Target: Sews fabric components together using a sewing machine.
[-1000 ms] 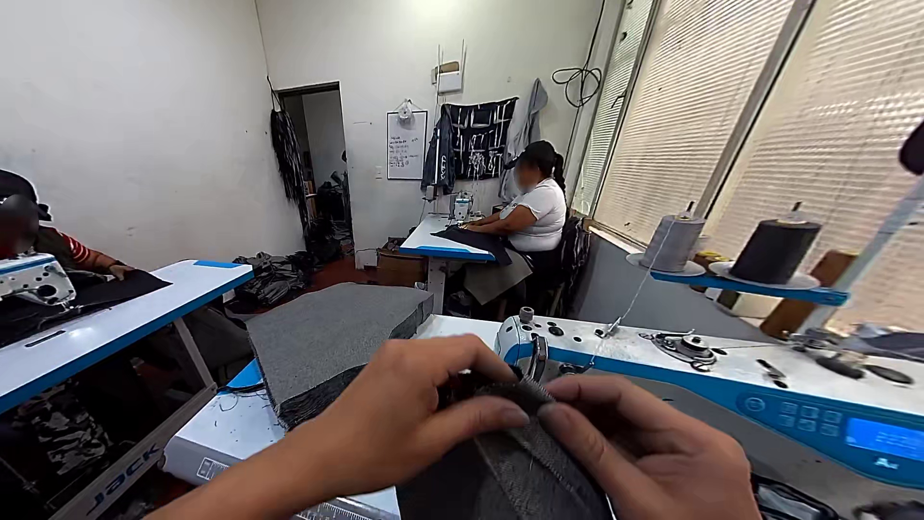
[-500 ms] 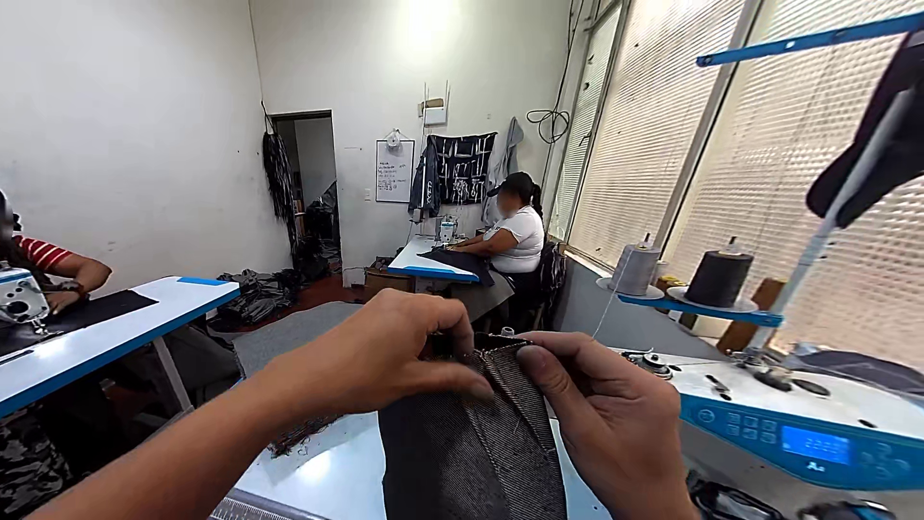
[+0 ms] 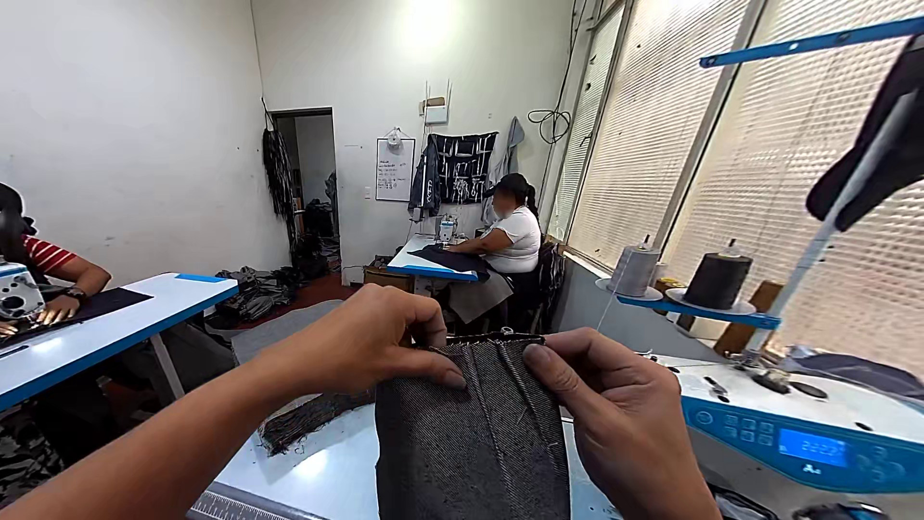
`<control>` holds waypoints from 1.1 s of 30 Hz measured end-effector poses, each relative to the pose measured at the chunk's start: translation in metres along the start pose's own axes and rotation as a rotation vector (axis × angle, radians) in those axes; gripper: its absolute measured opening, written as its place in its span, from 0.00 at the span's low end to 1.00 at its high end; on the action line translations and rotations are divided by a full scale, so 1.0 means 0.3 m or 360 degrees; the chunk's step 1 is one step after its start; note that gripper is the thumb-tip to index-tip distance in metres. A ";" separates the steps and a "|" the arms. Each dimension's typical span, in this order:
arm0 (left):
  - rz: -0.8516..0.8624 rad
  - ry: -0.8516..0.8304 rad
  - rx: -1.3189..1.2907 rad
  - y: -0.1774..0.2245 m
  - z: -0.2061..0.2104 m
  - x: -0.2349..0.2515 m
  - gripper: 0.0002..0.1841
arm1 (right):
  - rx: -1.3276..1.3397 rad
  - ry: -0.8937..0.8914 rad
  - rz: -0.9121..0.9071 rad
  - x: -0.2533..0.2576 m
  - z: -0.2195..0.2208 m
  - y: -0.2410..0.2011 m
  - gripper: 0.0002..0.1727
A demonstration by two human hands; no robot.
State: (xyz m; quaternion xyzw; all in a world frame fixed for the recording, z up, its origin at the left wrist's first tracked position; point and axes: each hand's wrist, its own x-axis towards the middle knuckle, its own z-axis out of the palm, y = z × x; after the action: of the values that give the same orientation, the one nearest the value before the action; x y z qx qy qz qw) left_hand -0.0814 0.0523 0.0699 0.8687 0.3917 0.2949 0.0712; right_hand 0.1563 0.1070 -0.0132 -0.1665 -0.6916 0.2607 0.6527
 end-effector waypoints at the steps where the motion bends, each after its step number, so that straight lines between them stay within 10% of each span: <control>1: 0.0005 -0.0001 0.0010 0.000 -0.008 0.002 0.11 | 0.0027 0.0003 0.0019 0.000 0.000 0.002 0.04; 20: 0.0206 0.0120 0.0087 0.044 0.119 -0.020 0.08 | 0.0075 -0.0043 0.0086 -0.083 0.055 0.037 0.06; 24: 0.0030 0.0069 -0.0065 0.028 0.227 -0.112 0.13 | -0.0072 -0.0319 0.0138 -0.230 0.014 0.047 0.23; 33: -0.0054 0.0256 -0.0646 0.054 0.341 -0.346 0.13 | 0.0233 -0.0593 0.0193 -0.415 0.022 0.022 0.09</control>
State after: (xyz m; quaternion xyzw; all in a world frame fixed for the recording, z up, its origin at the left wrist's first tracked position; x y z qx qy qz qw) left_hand -0.0668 -0.0228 -0.0551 0.8035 0.3431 0.4349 0.2181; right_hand 0.1605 0.0403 -0.1188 -0.1090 -0.7682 0.3754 0.5070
